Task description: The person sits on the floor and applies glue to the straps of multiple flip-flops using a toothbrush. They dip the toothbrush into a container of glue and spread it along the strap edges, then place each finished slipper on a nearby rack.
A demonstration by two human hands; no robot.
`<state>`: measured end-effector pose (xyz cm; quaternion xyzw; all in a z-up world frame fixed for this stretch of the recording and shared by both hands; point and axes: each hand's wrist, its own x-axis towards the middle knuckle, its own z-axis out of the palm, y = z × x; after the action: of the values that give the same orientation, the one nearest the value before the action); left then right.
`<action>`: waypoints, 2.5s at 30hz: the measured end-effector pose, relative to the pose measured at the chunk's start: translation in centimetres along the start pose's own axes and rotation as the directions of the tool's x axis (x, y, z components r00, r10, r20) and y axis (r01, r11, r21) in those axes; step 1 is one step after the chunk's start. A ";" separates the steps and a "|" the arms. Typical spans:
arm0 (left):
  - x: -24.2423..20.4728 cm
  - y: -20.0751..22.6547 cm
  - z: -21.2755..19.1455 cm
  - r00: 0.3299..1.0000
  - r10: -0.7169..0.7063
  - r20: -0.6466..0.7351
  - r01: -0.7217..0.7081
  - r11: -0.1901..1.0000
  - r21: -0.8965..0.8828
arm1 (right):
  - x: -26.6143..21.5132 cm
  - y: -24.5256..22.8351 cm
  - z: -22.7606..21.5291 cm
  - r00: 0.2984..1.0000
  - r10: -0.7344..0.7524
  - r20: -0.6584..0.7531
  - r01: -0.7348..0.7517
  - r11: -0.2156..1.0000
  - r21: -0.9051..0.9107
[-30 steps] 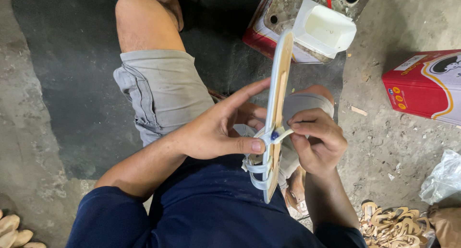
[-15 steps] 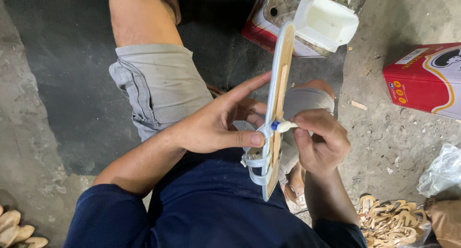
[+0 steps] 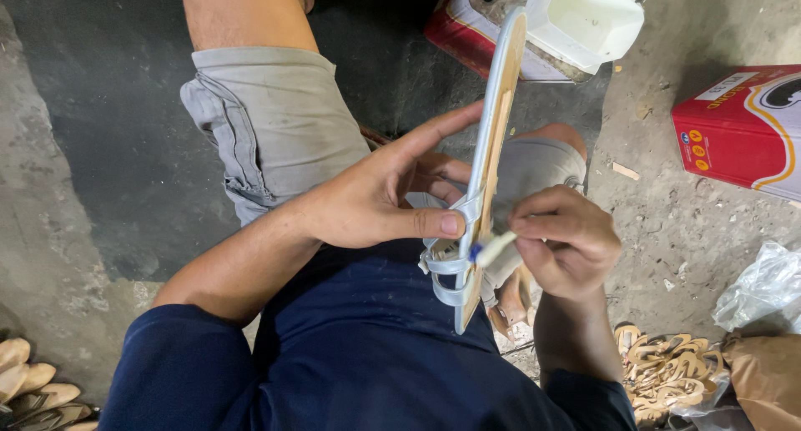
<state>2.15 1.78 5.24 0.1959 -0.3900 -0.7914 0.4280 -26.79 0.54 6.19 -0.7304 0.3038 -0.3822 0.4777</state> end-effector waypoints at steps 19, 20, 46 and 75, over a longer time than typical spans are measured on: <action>-0.6 -8.8 -4.9 0.866 -0.253 -0.431 0.073 0.917 -0.392 | 11.7 15.8 -11.0 0.939 0.321 -0.125 -0.136 0.012 -0.991; -0.8 -8.2 -4.8 0.873 -0.233 -0.428 0.057 0.921 -0.386 | 11.0 14.6 -11.2 0.964 0.238 -0.118 -0.134 0.049 -0.990; 0.7 -4.9 0.7 0.925 -0.001 -0.380 -0.070 0.983 -0.172 | 0.8 0.6 2.7 0.962 0.100 -0.253 -0.150 0.971 -0.186; 0.4 -4.3 0.9 0.915 -0.035 -0.402 -0.075 0.964 -0.254 | -0.4 0.8 3.1 0.981 0.084 -0.177 -0.089 0.996 -0.021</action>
<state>-0.93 3.27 2.47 0.2917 -0.1866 -0.7744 0.5295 -24.44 1.98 4.54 -0.6868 0.3816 -0.4197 0.4545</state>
